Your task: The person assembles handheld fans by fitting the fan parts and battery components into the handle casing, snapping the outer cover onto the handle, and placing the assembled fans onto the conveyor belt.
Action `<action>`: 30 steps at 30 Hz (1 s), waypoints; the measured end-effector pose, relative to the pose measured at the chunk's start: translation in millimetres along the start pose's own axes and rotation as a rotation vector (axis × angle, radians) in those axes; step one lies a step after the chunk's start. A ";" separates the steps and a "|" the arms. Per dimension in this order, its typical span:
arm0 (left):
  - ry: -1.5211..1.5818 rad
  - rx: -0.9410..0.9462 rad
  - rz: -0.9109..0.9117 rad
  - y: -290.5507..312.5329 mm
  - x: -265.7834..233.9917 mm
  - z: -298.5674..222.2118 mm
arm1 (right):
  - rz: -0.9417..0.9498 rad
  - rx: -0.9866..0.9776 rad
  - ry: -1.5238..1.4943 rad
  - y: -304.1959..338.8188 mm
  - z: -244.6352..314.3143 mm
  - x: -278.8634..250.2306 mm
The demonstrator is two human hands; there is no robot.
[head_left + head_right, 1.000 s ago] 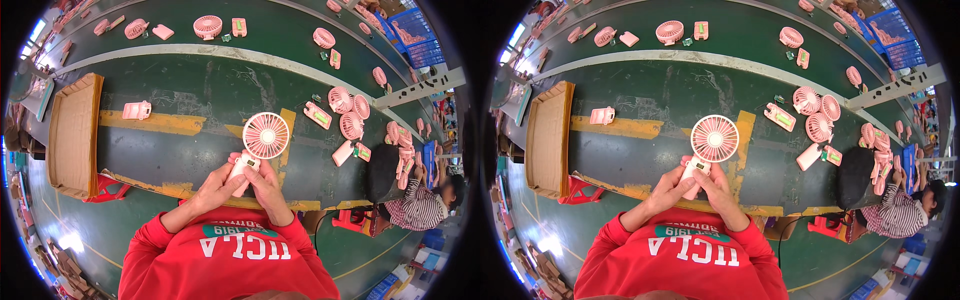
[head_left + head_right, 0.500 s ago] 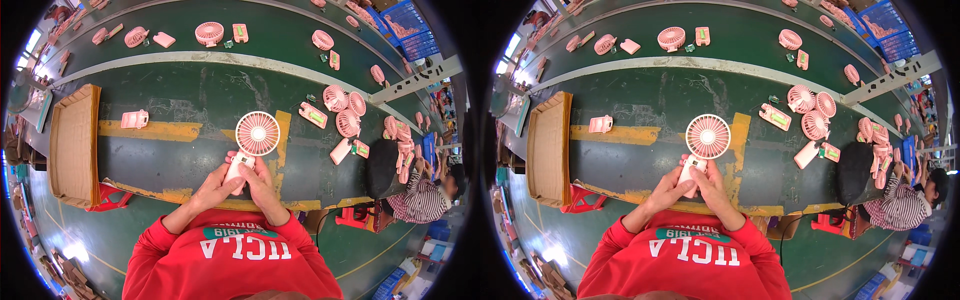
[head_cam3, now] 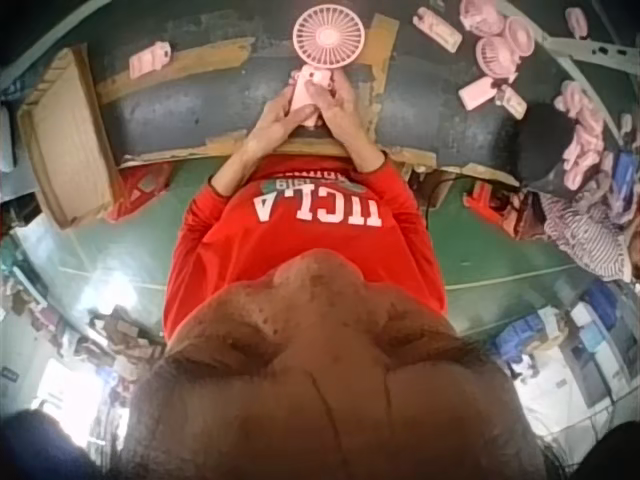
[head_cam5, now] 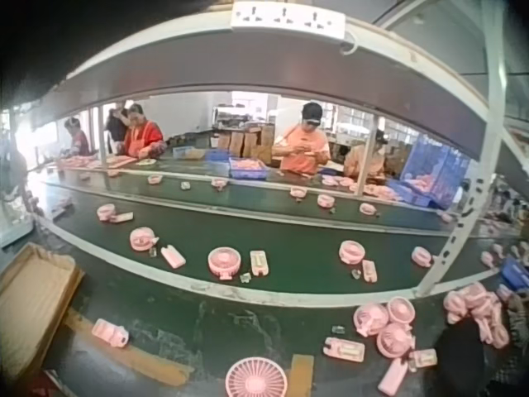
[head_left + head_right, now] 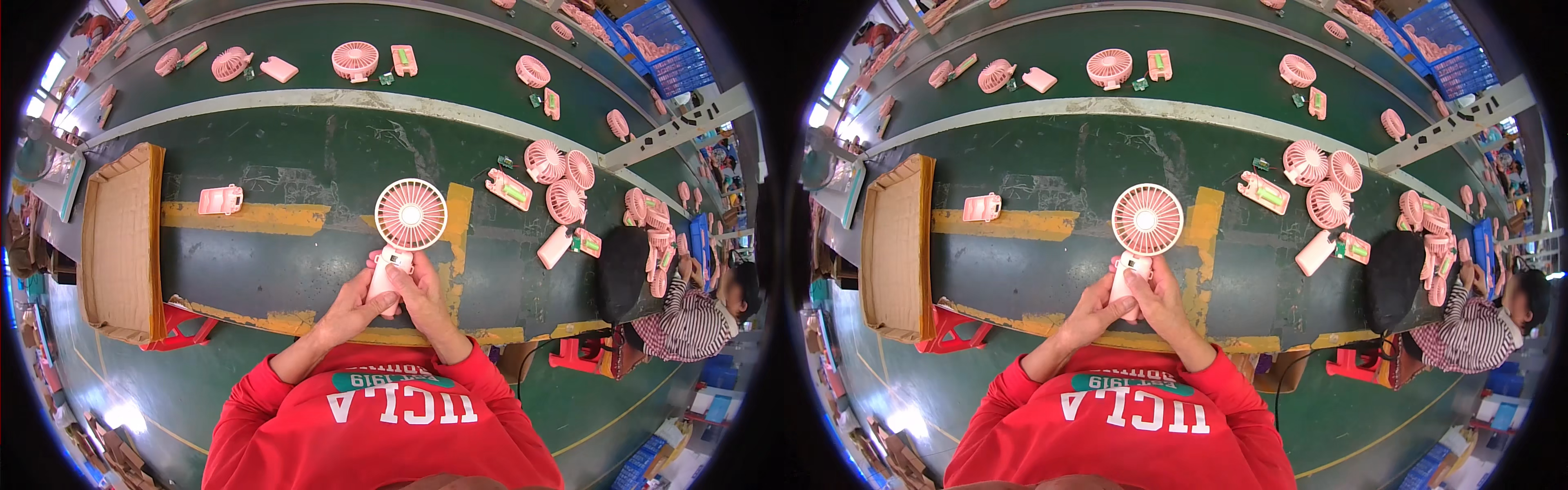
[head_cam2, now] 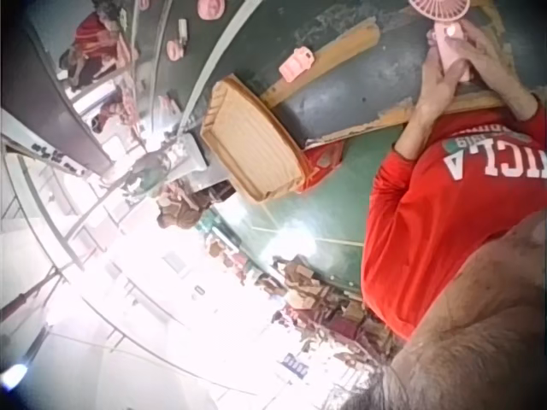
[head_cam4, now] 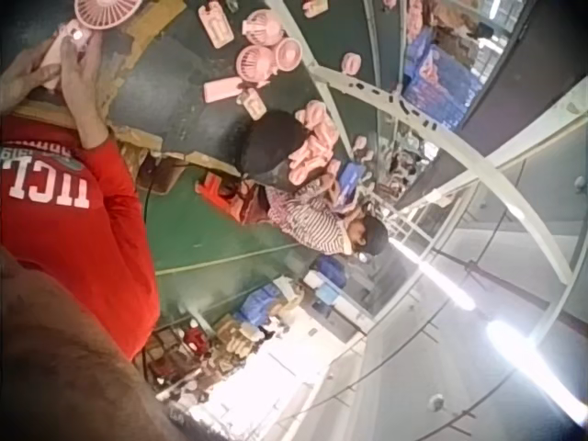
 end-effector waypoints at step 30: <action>0.072 -0.002 0.045 -18.8 -2.6 -4.0 | 0.025 0.082 -0.008 -18.0 16.8 -5.5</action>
Point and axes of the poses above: each hand's wrist, its own y-axis away from the middle knuckle, its own x-axis out of the palm, z = x × y, the point moved 3 cm from there along -y, towards the middle knuckle, and after that the axes turned 12 degrees about -z, right-handed, at the moved point
